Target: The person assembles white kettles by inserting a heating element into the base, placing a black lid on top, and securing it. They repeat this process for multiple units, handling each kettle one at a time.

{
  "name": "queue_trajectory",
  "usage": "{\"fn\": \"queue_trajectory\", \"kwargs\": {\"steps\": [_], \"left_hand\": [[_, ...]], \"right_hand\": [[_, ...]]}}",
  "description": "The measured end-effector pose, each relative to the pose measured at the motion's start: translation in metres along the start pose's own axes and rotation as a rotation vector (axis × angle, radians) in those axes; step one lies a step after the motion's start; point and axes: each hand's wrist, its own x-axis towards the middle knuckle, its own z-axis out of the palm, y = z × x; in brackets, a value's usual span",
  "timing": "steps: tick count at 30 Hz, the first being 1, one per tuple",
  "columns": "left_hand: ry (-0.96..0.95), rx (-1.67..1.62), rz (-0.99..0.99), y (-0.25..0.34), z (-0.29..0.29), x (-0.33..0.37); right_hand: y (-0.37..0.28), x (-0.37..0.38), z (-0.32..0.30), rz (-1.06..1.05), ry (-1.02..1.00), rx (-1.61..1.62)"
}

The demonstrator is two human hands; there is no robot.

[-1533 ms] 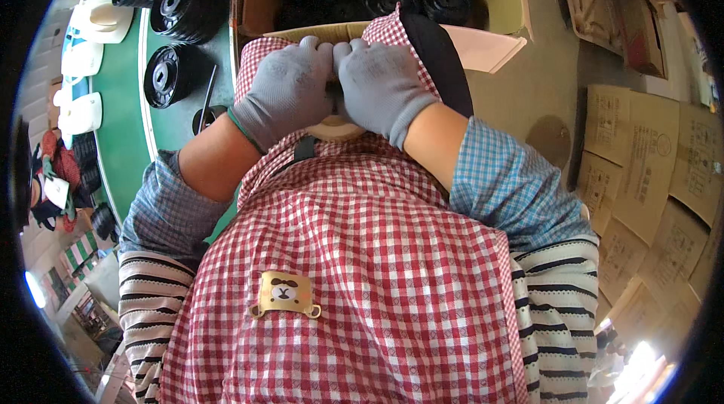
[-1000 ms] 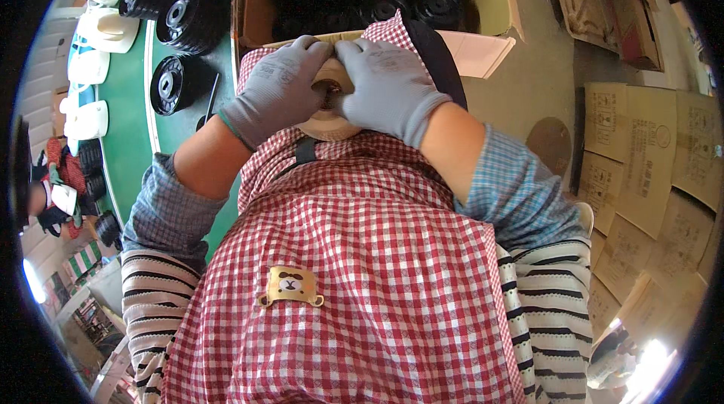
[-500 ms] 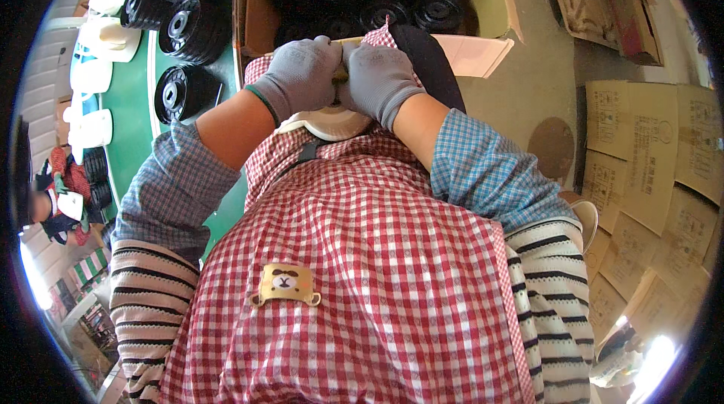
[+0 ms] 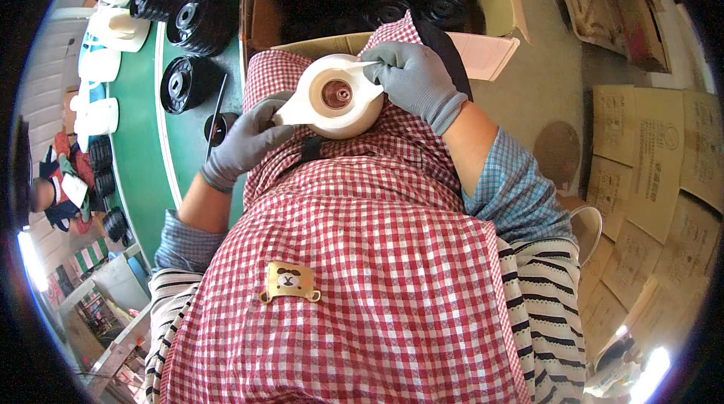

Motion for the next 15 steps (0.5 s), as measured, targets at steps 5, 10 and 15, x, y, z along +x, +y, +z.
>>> {"fn": "queue_trajectory", "kwargs": {"steps": [5, 10, 15], "left_hand": [[0.075, -0.201, -0.037, -0.016, 0.008, -0.019], [0.107, -0.408, 0.031, 0.008, 0.021, -0.033], [0.097, -0.455, 0.039, 0.007, 0.019, -0.040]], "right_hand": [[-0.018, -0.006, 0.009, -0.071, 0.054, 0.085], [-0.053, -0.019, 0.011, -0.176, 0.110, 0.050], [-0.071, -0.026, 0.007, -0.192, 0.098, 0.062]]}}
